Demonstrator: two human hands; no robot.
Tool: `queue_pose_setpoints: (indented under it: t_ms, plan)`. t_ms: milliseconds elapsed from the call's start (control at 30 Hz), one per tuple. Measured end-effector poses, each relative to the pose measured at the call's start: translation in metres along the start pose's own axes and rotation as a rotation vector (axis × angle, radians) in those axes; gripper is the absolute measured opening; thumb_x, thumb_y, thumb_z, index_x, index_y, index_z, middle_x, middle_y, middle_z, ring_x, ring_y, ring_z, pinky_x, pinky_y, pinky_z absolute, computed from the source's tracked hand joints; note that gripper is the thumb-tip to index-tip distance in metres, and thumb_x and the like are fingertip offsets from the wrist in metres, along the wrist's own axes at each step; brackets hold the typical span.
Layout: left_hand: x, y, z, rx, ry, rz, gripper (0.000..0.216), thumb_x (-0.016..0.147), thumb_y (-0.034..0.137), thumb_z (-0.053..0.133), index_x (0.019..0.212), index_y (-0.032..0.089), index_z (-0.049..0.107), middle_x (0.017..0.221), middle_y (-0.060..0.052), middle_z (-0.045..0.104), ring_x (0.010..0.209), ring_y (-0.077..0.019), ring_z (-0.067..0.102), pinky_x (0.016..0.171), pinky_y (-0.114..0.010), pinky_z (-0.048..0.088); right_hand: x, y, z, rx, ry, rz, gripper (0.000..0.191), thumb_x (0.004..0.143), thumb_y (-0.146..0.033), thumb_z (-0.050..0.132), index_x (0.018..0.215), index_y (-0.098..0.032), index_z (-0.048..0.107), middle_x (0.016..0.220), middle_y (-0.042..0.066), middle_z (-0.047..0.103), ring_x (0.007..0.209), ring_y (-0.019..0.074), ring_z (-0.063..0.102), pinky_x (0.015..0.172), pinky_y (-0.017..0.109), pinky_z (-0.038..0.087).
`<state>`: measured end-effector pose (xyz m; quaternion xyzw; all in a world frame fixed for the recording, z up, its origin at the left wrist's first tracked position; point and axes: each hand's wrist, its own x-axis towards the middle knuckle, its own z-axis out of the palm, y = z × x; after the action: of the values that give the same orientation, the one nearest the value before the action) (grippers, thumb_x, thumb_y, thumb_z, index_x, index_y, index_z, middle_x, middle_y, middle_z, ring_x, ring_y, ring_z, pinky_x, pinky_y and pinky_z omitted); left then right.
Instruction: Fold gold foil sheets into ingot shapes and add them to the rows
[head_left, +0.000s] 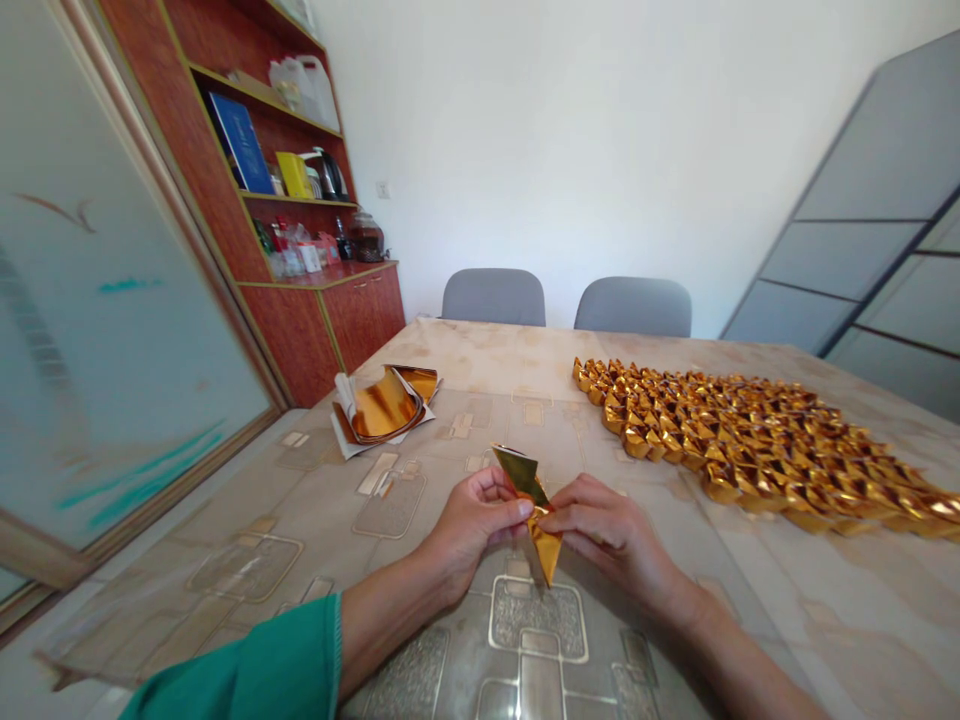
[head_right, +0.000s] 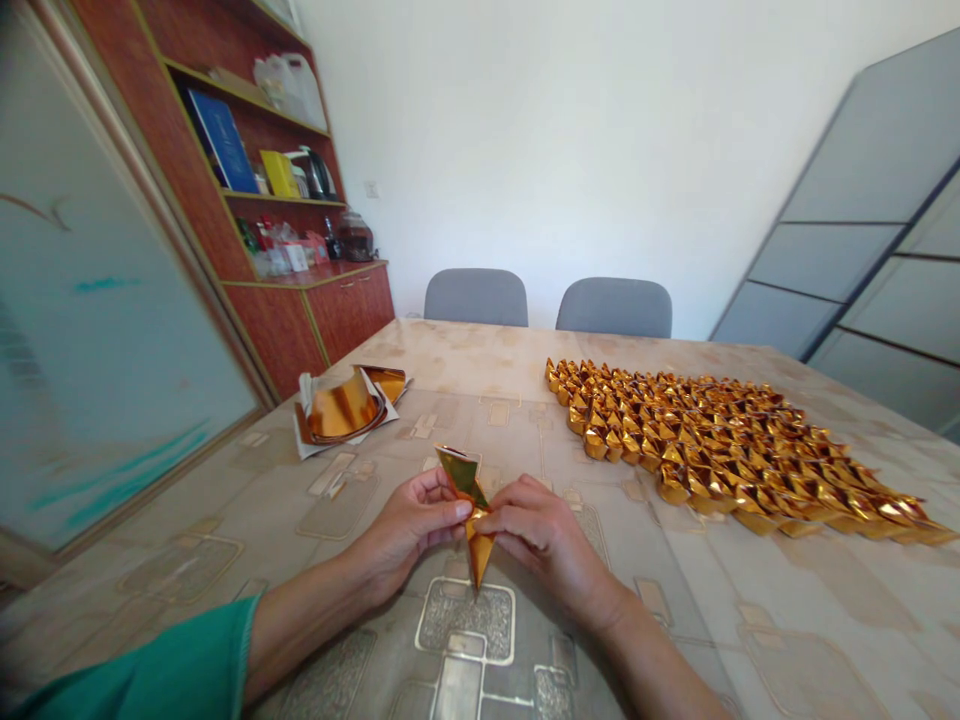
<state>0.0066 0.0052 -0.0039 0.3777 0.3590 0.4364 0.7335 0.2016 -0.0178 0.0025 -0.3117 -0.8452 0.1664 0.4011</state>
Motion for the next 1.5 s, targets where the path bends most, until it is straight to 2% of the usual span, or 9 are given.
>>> queue_pose_setpoints:
  t_ms: [233, 333, 467, 700, 1000, 1167, 1300, 1367, 1500]
  plan:
    - [0.0, 0.008, 0.0, -0.052, 0.047, 0.002, 0.037, 0.058, 0.02, 0.088, 0.088, 0.012, 0.068, 0.08, -0.002, 0.068, 0.07, -0.0104, 0.062, 0.067, -0.022, 0.051, -0.001, -0.005, -0.007, -0.013, -0.067, 0.076, 0.022, 0.094, -0.024, 0.059, 0.112, -0.032, 0.068, 0.096, 0.004, 0.068, 0.089, 0.0194, 0.061, 0.077, 0.033, 0.051]
    - [-0.001, 0.009, 0.0, -0.088, 0.019, -0.038, 0.036, 0.059, 0.017, 0.086, 0.09, 0.014, 0.068, 0.083, -0.001, 0.068, 0.071, -0.0104, 0.063, 0.068, -0.022, 0.052, -0.002, -0.007, -0.008, -0.02, -0.074, 0.089, 0.02, 0.092, -0.025, 0.06, 0.11, -0.031, 0.068, 0.096, 0.004, 0.067, 0.09, 0.0196, 0.061, 0.077, 0.033, 0.052]
    - [-0.002, 0.008, -0.001, -0.11, -0.027, -0.099, 0.035, 0.061, 0.017, 0.085, 0.091, 0.014, 0.067, 0.085, -0.002, 0.068, 0.073, -0.0115, 0.065, 0.069, -0.022, 0.053, -0.002, -0.009, -0.007, -0.046, -0.108, 0.071, 0.032, 0.092, -0.021, 0.06, 0.123, -0.029, 0.061, 0.105, 0.006, 0.064, 0.097, 0.0209, 0.059, 0.082, 0.033, 0.052]
    - [-0.003, 0.007, -0.001, -0.065, -0.032, -0.111, 0.038, 0.058, 0.018, 0.088, 0.09, 0.013, 0.067, 0.083, -0.004, 0.07, 0.07, -0.0111, 0.064, 0.067, -0.022, 0.051, -0.002, -0.009, -0.005, -0.04, -0.065, 0.043, 0.015, 0.092, -0.025, 0.06, 0.104, -0.027, 0.069, 0.097, 0.006, 0.063, 0.089, 0.0196, 0.06, 0.075, 0.032, 0.051]
    - [-0.005, 0.006, 0.002, 0.017, 0.037, -0.009, 0.038, 0.055, 0.024, 0.089, 0.084, 0.012, 0.068, 0.079, -0.004, 0.071, 0.069, -0.012, 0.064, 0.064, -0.021, 0.049, 0.001, -0.009, -0.002, 0.158, 0.036, 0.163, 0.011, 0.092, -0.029, 0.062, 0.097, -0.028, 0.071, 0.094, 0.004, 0.064, 0.088, 0.0193, 0.062, 0.077, 0.034, 0.05]
    - [-0.005, 0.005, 0.002, 0.059, 0.044, 0.066, 0.031, 0.059, 0.022, 0.086, 0.083, 0.013, 0.069, 0.075, -0.002, 0.07, 0.065, -0.0104, 0.061, 0.061, -0.02, 0.046, 0.0, -0.007, 0.002, 0.081, 0.017, 0.152, 0.014, 0.083, -0.026, 0.073, 0.097, -0.028, 0.071, 0.095, 0.004, 0.065, 0.09, 0.0205, 0.061, 0.079, 0.034, 0.049]
    - [-0.005, 0.003, 0.001, 0.051, 0.041, 0.06, 0.033, 0.059, 0.022, 0.086, 0.086, 0.013, 0.069, 0.078, -0.003, 0.071, 0.067, -0.0109, 0.062, 0.063, -0.02, 0.047, 0.001, -0.008, 0.0, 0.06, 0.005, 0.117, 0.011, 0.085, -0.028, 0.071, 0.095, -0.027, 0.072, 0.094, 0.005, 0.063, 0.089, 0.0208, 0.06, 0.077, 0.034, 0.048]
    - [-0.005, 0.002, 0.001, 0.05, 0.041, 0.039, 0.035, 0.058, 0.023, 0.087, 0.086, 0.013, 0.069, 0.079, -0.003, 0.072, 0.067, -0.0116, 0.062, 0.064, -0.021, 0.047, 0.002, -0.01, 0.0, 0.129, 0.028, 0.149, 0.007, 0.088, -0.03, 0.067, 0.09, -0.026, 0.073, 0.091, 0.004, 0.063, 0.087, 0.0198, 0.059, 0.076, 0.033, 0.047]
    - [-0.006, 0.001, 0.003, 0.087, 0.016, 0.051, 0.03, 0.06, 0.023, 0.086, 0.083, 0.013, 0.069, 0.073, -0.003, 0.071, 0.063, -0.0106, 0.061, 0.061, -0.02, 0.045, 0.003, -0.013, 0.004, 0.241, 0.106, 0.295, 0.02, 0.091, -0.034, 0.061, 0.076, -0.021, 0.065, 0.08, 0.002, 0.061, 0.076, 0.0173, 0.057, 0.069, 0.029, 0.044]
